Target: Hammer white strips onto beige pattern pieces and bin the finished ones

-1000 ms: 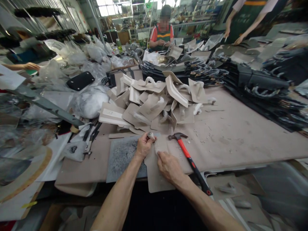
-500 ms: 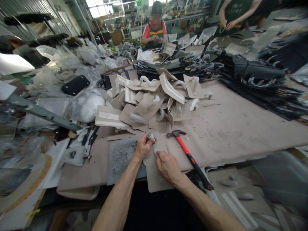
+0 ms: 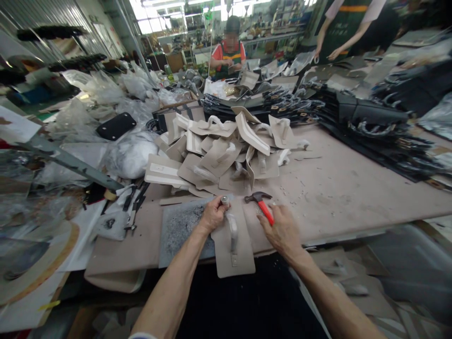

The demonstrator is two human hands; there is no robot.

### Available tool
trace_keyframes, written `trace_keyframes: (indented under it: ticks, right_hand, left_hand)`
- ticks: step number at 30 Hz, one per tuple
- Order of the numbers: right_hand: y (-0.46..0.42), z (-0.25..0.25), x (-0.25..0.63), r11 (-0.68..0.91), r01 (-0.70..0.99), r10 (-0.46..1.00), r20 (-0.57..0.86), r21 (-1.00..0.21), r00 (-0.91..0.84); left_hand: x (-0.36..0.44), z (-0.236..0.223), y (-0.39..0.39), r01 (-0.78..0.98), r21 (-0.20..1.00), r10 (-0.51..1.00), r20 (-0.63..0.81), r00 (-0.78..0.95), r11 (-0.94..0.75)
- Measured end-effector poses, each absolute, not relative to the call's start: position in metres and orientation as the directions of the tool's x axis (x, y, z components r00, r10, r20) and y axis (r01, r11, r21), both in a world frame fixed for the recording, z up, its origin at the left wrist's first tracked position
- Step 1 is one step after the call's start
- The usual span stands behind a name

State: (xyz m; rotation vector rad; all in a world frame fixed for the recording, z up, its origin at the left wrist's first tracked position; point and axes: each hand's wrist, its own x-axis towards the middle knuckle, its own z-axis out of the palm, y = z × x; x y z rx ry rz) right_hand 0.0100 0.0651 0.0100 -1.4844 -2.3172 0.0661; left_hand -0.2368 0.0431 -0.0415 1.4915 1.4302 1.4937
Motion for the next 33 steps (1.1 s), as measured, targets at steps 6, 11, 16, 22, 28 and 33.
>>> trace_keyframes:
  ticks: [6, 11, 16, 22, 28, 33]
  right_hand:
    - [0.080, 0.004, 0.045, 0.195, 0.900, 0.944, -0.173, -0.390, -0.280]
    - [0.061, 0.040, 0.027, -0.279, 0.586, 0.767, -0.544, -0.761, -0.341]
    - [0.038, 0.080, 0.004, 0.301, 0.561, 0.919, 0.078, -0.771, -0.386]
    - [0.035, 0.092, -0.015, 0.738, 0.650, 0.675, 0.220, -0.182, -0.704]
    - [0.030, 0.142, -0.026, 0.736, 0.613, 0.637, 0.600, -0.286, -0.485]
    - [0.031, 0.108, -0.019, 0.745, 0.622, 0.637, 0.533, -0.240, -0.557]
  left_hand:
    - [-0.235, -0.044, 0.038, 0.330, 0.902, 0.912, 0.357, -0.204, -0.279]
    - [-0.234, -0.044, 0.036, 0.338, 0.894, 0.907, 0.372, -0.197, -0.293]
    - [-0.234, -0.045, 0.036, 0.362, 0.884, 0.912, 0.374, -0.169, -0.296]
    - [-0.235, -0.051, 0.040, 0.407, 0.871, 0.904, 0.378, -0.198, -0.275]
    - [-0.235, -0.049, 0.039, 0.369, 0.879, 0.903, 0.388, -0.183, -0.303]
    - [-0.235, -0.052, 0.040, 0.383, 0.881, 0.909, 0.370, -0.190, -0.278]
